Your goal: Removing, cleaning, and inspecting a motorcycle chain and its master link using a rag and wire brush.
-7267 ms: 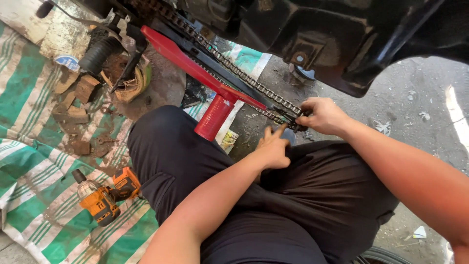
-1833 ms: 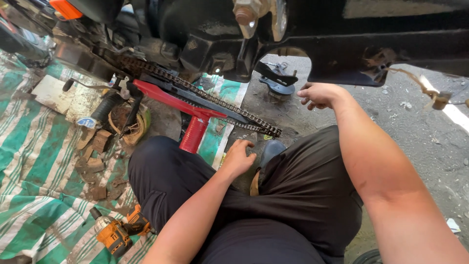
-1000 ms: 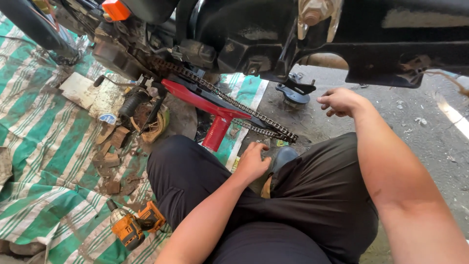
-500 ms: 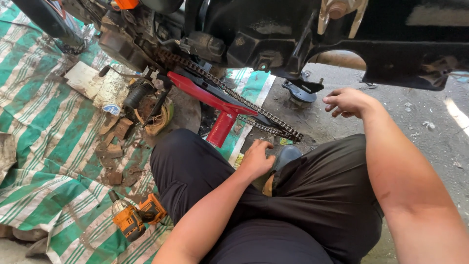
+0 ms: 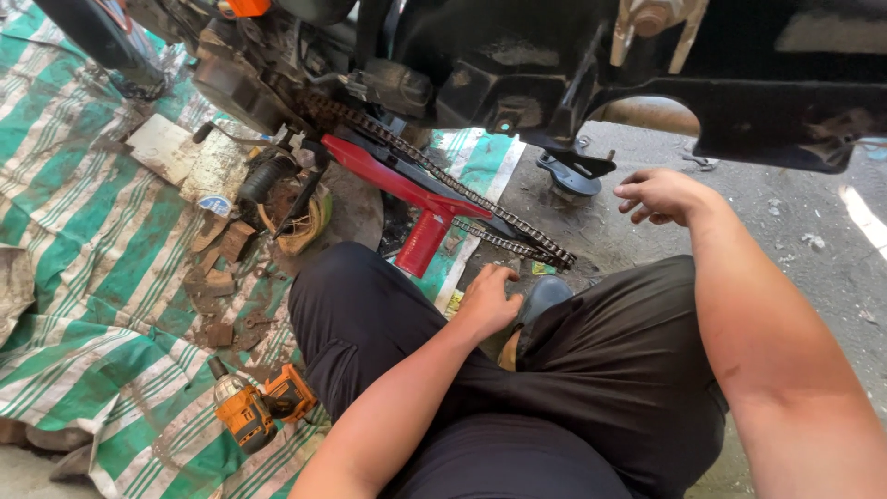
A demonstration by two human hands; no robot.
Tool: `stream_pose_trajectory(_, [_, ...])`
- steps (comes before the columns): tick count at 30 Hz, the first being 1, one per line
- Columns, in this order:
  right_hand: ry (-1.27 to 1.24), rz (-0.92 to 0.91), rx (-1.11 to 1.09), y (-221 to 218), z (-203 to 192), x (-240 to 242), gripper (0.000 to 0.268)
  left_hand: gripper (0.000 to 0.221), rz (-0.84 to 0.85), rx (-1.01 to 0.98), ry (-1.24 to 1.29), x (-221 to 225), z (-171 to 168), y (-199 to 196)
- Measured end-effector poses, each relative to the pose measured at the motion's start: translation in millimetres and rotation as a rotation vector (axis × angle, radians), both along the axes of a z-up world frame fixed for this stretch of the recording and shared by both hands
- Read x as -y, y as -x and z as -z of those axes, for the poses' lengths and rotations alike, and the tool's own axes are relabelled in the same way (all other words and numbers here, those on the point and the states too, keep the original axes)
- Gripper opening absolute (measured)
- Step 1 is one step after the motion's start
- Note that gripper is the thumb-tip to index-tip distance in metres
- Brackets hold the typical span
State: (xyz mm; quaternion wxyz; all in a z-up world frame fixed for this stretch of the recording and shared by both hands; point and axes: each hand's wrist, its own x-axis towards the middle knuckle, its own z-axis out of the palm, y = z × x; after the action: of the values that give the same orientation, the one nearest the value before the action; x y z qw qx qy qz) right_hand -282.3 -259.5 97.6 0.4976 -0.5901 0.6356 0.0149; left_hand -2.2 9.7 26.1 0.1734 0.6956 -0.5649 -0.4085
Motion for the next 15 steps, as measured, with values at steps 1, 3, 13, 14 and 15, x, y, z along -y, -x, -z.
stream_pose_trajectory(1, [0.001,-0.006,0.002,0,0,0,0.062,0.045,-0.006,0.002,0.001,-1,-1,1])
stream_pose_trajectory(3, [-0.005,0.004,-0.009,-1,-1,0,0.066,0.043,-0.008,-0.002,0.039,-3,-4,1])
stream_pose_trajectory(13, [-0.006,0.018,-0.068,-27,-40,-25,0.048,0.040,-0.097,-0.079,0.312,-11,-25,10])
stream_pose_trajectory(14, [-0.014,0.044,-0.045,-24,-35,-21,0.048,0.039,-0.083,-0.111,0.382,-12,-33,10])
stream_pose_trajectory(15, [-0.024,0.070,-0.020,-22,-29,-18,0.049,0.039,-0.068,-0.140,0.450,-14,-40,10])
